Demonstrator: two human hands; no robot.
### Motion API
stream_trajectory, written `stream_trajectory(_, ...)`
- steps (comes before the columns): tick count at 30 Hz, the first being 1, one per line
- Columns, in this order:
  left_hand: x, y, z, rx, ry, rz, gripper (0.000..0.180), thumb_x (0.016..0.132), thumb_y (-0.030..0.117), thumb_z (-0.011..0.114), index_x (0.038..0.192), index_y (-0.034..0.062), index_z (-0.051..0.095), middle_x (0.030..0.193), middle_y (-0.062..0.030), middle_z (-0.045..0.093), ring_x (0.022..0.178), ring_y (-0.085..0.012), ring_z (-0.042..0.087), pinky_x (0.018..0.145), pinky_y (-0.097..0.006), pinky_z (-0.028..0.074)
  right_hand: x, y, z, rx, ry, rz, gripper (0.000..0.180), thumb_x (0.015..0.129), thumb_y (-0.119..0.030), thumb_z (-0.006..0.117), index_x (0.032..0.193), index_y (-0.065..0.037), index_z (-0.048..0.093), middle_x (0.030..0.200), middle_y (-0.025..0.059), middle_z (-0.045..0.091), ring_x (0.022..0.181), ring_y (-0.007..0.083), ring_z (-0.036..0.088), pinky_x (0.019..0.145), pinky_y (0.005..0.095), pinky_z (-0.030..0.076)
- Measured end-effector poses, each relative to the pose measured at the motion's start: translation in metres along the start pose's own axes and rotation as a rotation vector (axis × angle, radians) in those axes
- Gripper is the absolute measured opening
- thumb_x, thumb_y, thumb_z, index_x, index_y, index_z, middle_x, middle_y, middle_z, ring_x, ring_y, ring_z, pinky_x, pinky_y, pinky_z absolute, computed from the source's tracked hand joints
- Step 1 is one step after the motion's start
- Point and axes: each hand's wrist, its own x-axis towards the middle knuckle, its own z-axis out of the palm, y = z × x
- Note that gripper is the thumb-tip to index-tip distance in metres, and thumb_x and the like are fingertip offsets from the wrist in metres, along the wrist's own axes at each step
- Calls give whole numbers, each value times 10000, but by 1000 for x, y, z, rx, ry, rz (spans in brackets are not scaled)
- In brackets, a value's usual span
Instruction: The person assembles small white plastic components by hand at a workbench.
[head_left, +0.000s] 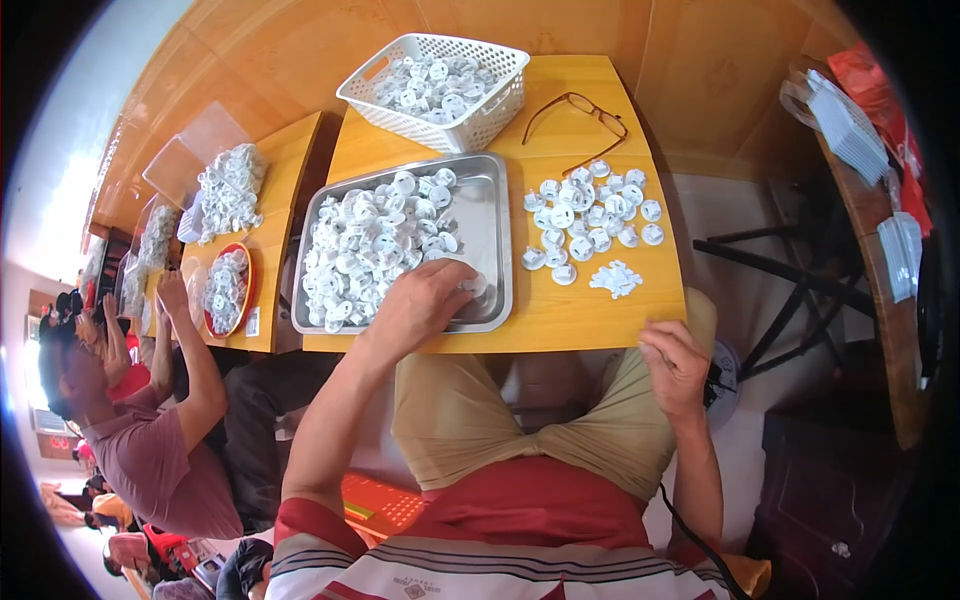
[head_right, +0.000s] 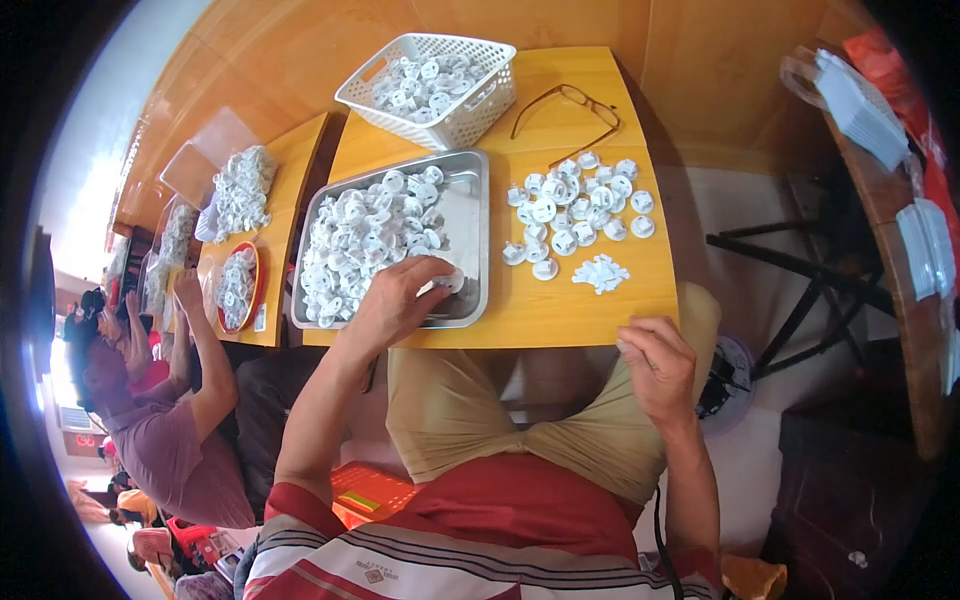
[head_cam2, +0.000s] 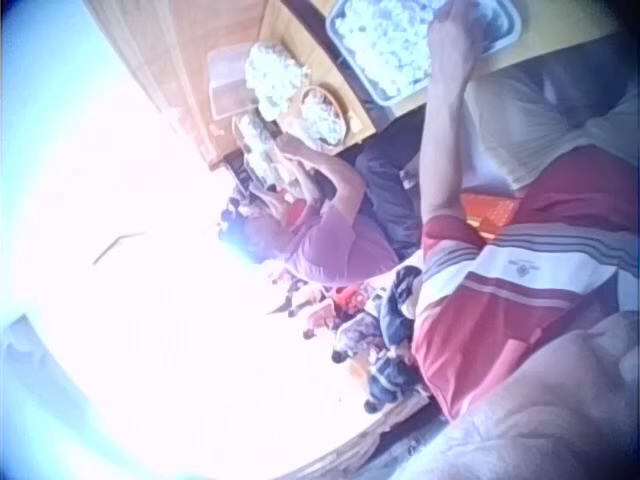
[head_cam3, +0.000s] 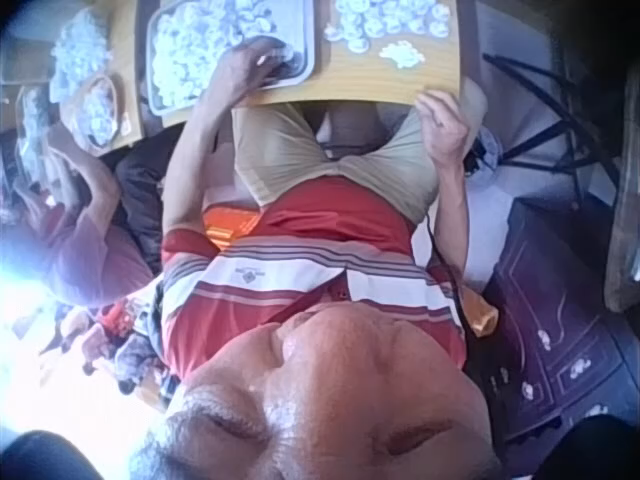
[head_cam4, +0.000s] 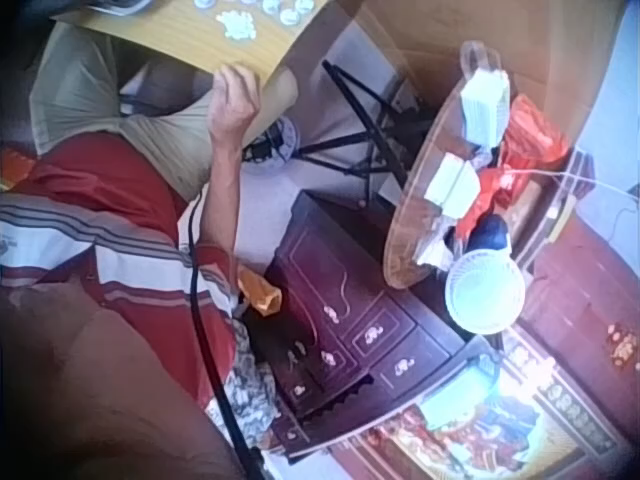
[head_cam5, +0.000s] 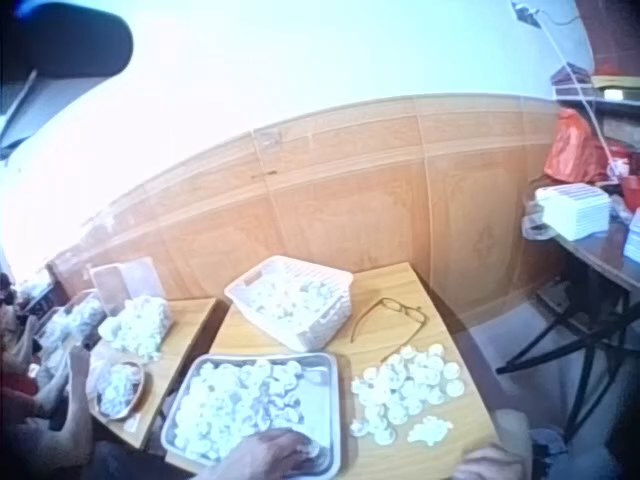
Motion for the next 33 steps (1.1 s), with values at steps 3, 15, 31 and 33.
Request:
stream_trajectory(3, -2, 3, 1, -94, 121, 12, 229, 889, 47, 724, 1111, 24, 670, 1043, -163, 707, 907, -376, 694, 811, -427, 575, 0, 1, 1, 33, 13, 41, 111, 848, 62, 745, 947, 20, 719, 946, 152, 696, 903, 283, 707, 815, 338, 545)
stream_trajectory(15, -21, 23, 17, -1632, 247, -308, 255, 981, 53, 686, 1227, 5, 637, 1156, -131, 713, 1030, -231, 730, 955, -360, 613, 10, -9, 13, 81, 3, 11, 112, 856, 66, 730, 956, 17, 713, 970, 159, 712, 915, 278, 715, 824, 341, 548)
stream_trajectory(31, -23, 78, 70, -2072, -102, -271, 280, 1039, 47, 596, 1319, 48, 598, 1245, -135, 681, 1130, -283, 707, 989, -421, 612, 26, -49, 37, 211, -61, -103, 156, 827, 24, 805, 918, -4, 681, 893, 114, 711, 754, 237, 695, 666, 330, 552)
stream_trajectory(33, -23, 81, 73, -2072, -117, -274, 278, 1041, 43, 592, 1318, 49, 598, 1252, -135, 677, 1133, -279, 704, 988, -416, 612, 27, -50, 38, 198, -55, -129, 156, 827, 31, 800, 927, -3, 685, 897, 116, 706, 758, 241, 694, 662, 333, 551)
